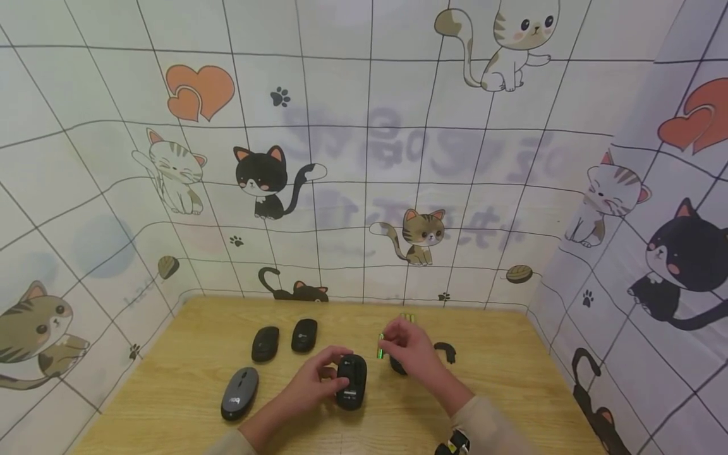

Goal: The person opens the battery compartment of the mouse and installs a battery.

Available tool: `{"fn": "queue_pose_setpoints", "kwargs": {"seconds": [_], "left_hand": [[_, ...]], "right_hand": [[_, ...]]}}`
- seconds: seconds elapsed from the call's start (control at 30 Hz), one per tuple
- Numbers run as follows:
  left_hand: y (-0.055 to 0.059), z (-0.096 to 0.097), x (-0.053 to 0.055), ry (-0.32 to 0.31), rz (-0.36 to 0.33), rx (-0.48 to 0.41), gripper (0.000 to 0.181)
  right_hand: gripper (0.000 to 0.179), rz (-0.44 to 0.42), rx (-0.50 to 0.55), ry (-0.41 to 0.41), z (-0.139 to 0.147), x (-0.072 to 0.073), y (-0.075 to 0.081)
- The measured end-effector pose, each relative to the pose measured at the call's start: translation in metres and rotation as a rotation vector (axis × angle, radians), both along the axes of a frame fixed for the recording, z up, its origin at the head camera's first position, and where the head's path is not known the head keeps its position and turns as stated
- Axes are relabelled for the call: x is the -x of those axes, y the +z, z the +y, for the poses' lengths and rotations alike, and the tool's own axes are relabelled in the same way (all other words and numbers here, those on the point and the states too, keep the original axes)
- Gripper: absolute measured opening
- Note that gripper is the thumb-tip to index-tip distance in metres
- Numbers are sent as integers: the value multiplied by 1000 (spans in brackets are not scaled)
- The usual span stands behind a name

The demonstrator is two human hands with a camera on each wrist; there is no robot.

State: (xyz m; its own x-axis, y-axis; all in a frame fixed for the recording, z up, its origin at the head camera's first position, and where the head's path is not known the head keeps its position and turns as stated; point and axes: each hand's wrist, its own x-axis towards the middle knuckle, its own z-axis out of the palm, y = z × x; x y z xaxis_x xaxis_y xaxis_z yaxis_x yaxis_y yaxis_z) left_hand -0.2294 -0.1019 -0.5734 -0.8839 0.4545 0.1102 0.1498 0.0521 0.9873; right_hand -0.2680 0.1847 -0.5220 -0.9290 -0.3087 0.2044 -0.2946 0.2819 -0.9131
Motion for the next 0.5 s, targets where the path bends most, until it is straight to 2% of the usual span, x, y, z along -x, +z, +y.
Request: {"fn": "queue_pose_setpoints", "kwargs": {"seconds": [0.17, 0.37, 0.5], "left_hand": [[0, 1, -1, 5, 15, 5, 49], [1, 1, -1, 4, 13, 1, 48], [1, 1, -1, -3, 13, -3, 49]], "right_hand": [[19, 0, 25, 59, -10, -12, 7], [21, -31, 23, 65, -22, -22, 13], [19, -4, 43, 69, -29, -27, 10]]}}
